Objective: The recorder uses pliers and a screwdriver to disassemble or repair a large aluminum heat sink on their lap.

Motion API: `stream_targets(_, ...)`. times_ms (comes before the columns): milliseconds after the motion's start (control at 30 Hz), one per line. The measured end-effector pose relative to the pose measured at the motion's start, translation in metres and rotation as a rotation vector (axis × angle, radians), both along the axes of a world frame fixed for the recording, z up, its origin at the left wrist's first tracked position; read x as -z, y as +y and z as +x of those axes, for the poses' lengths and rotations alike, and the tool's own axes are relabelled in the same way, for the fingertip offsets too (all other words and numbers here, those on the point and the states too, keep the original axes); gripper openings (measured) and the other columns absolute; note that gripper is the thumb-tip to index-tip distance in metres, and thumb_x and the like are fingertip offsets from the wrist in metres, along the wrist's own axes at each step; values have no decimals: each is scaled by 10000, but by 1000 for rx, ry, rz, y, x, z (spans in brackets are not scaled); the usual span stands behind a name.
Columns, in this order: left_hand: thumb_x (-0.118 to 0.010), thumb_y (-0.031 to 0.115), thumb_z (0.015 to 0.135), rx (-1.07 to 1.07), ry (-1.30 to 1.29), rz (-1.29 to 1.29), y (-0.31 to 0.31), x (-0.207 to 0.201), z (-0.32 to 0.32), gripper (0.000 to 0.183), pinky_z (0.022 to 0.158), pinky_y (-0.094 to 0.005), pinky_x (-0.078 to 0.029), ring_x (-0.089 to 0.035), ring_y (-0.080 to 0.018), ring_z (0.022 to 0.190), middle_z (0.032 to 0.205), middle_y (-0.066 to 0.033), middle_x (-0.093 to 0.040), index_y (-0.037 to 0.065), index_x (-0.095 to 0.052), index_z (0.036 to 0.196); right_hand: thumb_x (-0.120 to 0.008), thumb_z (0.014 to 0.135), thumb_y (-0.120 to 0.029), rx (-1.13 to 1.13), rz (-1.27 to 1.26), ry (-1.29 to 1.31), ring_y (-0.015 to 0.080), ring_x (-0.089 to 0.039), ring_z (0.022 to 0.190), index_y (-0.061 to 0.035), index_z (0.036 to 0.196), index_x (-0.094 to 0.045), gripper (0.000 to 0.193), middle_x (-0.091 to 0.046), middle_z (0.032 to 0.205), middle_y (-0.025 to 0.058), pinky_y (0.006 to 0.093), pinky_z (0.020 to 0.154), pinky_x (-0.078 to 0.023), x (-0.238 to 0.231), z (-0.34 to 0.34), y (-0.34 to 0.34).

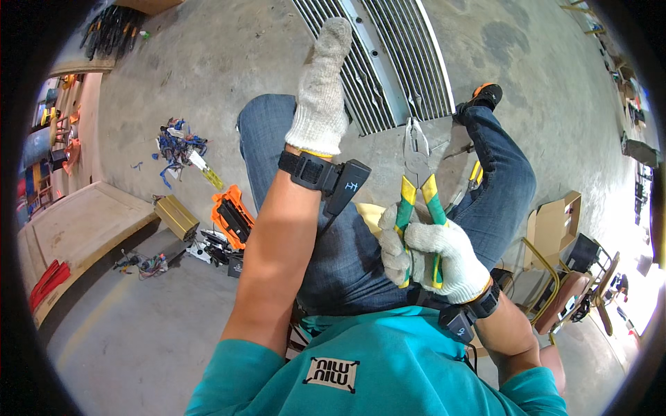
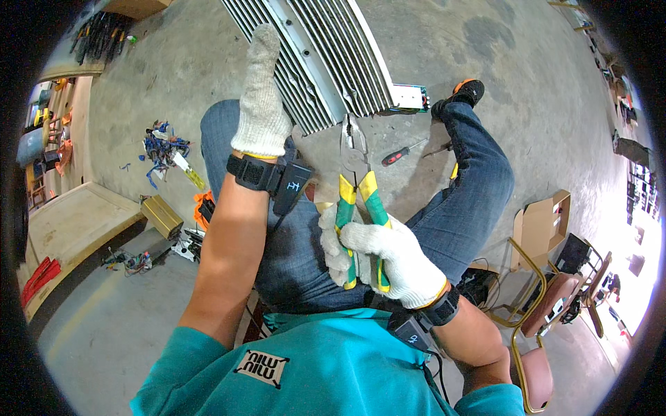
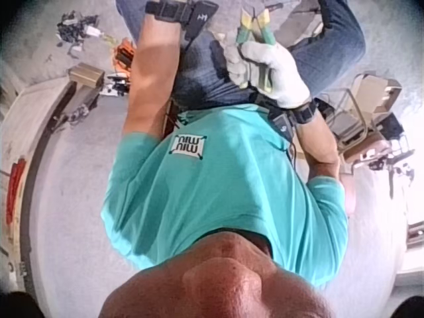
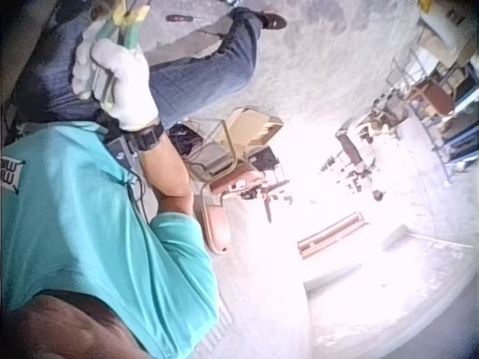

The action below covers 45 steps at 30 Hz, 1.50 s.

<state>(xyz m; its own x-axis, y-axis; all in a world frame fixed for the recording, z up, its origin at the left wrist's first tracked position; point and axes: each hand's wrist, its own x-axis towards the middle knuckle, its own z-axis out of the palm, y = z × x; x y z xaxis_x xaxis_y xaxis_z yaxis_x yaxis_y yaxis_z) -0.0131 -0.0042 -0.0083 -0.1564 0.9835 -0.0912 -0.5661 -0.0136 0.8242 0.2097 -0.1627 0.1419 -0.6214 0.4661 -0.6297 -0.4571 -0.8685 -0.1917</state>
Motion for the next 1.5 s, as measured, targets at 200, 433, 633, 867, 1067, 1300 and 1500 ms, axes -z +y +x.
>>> stream_targets(200, -507, 508, 1141, -32, 56, 13, -1, -8, 2, 540, 1150, -375, -553, -637, -188, 1375, 1511, -36, -655, 182, -580, 1565, -740, 948, -202, -47, -7, -21, 224, -632, 778, 16, 1308, -601, 443, -652, 960, 107, 378, 682, -537, -2, 5, 0)
stream_targets(433, -530, 516, 1133, 45, 131, -13, -10, -36, 11, 553, 1157, -375, -549, -641, -191, 1370, 1509, -47, -656, 164, -585, 1556, -771, 919, -213, -67, -85, -40, 235, -613, 747, 3, 1289, -603, 460, -640, 923, 113, 391, 658, -505, -4, 15, 1)
stream_targets(633, -516, 560, 1123, 35, 212, 30, -5, -24, 10, 625, 1186, -372, -520, -598, -193, 1420, 1583, -53, -592, 164, -528, 1607, -767, 909, -194, -125, -88, -25, 250, -631, 752, 8, 1293, -608, 462, -649, 931, 117, 395, 675, -522, -4, 24, 7)
stream_targets(867, -507, 587, 1114, -22, 60, -98, 6, -14, 11, 646, 1142, -396, -559, -610, -190, 1403, 1588, -43, -588, 187, -515, 1622, -770, 920, -145, -135, 43, -150, 337, -747, 981, 50, 1364, -589, 518, -727, 1207, 196, 485, 815, -632, -9, 20, 17)
stream_targets(1067, -535, 612, 1095, 6, 107, -94, -2, -24, 8, 646, 1125, -403, -571, -628, -199, 1389, 1587, -43, -592, 219, -538, 1608, -793, 944, -218, -231, 141, -256, 146, -696, 919, 23, 1410, -627, 550, -738, 1273, 133, 293, 764, -587, -4, 19, 12)
stream_targets(1300, -531, 607, 1099, 19, 216, -57, -5, -39, 12, 640, 1166, -391, -534, -596, -182, 1416, 1602, -35, -575, 222, -537, 1610, -780, 946, -207, -263, 118, -272, 145, -697, 903, 23, 1413, -623, 544, -728, 1330, 144, 280, 769, -587, -8, 19, 14)
stream_targets(1500, -534, 558, 1115, 14, 217, -24, -4, -32, 9, 588, 1146, -390, -553, -625, -188, 1383, 1563, -39, -610, 221, -551, 1597, -781, 943, -199, -285, 154, -297, 161, -705, 879, 27, 1390, -635, 522, -739, 1292, 143, 304, 775, -597, -12, 16, 16)
